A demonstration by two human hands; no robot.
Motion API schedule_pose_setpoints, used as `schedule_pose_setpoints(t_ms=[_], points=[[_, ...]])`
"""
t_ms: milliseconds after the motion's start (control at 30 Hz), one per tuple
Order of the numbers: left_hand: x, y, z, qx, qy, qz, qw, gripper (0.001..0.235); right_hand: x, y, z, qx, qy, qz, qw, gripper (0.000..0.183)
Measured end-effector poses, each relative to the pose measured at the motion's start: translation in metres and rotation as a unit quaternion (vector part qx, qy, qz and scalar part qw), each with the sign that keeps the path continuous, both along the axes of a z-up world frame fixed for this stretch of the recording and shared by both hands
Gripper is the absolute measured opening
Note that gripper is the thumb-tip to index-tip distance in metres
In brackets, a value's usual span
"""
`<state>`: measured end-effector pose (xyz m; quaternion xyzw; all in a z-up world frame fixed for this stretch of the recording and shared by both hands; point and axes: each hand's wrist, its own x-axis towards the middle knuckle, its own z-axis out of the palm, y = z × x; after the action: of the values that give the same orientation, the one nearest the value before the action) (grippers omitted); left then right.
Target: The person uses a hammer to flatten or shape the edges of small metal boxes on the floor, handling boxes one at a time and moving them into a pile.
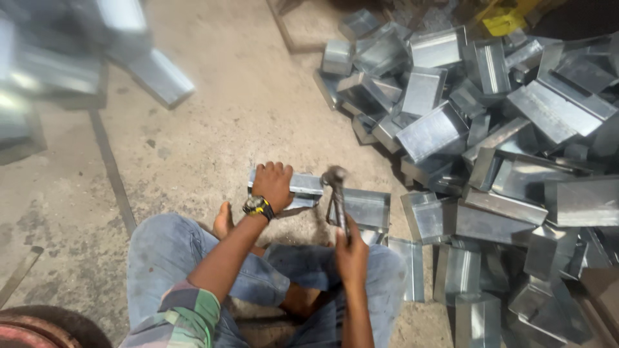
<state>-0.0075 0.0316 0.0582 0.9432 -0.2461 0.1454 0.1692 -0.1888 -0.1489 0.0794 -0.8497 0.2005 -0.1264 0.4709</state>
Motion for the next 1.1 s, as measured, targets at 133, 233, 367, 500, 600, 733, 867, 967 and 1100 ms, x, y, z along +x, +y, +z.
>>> schedule_pose_setpoints(t_ms=[133,233,367,500,600,733,867,967,1100], points=[[-0.007,-0.003,-0.008,0.009,0.004,0.02,1.0,0.031,-0.025,-0.008,-0.018,0.159,-0.112,0.01,0.981,0.047],[-0.011,-0.003,-0.009,0.015,0.007,0.018,1.0,0.031,-0.026,-0.006,-0.032,0.183,-0.15,0.015,0.972,0.051],[-0.008,-0.003,0.007,0.01,0.009,0.02,1.0,0.033,-0.006,-0.004,-0.036,0.074,-0.036,0.045,0.996,0.053],[-0.013,0.011,-0.001,-0.035,0.003,0.07,0.997,0.051,-0.012,-0.009,-0.011,0.19,-0.115,-0.005,0.975,0.058],[-0.023,0.036,-0.038,-0.161,-0.039,0.196,0.966,0.067,-0.032,-0.01,0.023,0.194,-0.219,-0.011,0.956,0.056],[-0.021,0.053,-0.101,-0.225,0.056,0.197,0.952,0.068,-0.039,0.007,0.052,0.2,-0.337,0.026,0.92,0.049],[-0.028,0.021,-0.139,-0.129,0.106,0.199,0.965,0.041,-0.014,0.039,0.027,0.177,-0.341,0.006,0.923,0.047],[-0.04,-0.002,-0.14,-0.165,0.06,0.217,0.96,0.042,0.005,0.053,-0.006,0.036,-0.204,-0.018,0.978,0.052],[-0.041,-0.002,-0.126,-0.139,0.111,0.223,0.958,0.042,0.0,0.047,-0.023,-0.228,-0.225,0.07,0.945,0.036]])
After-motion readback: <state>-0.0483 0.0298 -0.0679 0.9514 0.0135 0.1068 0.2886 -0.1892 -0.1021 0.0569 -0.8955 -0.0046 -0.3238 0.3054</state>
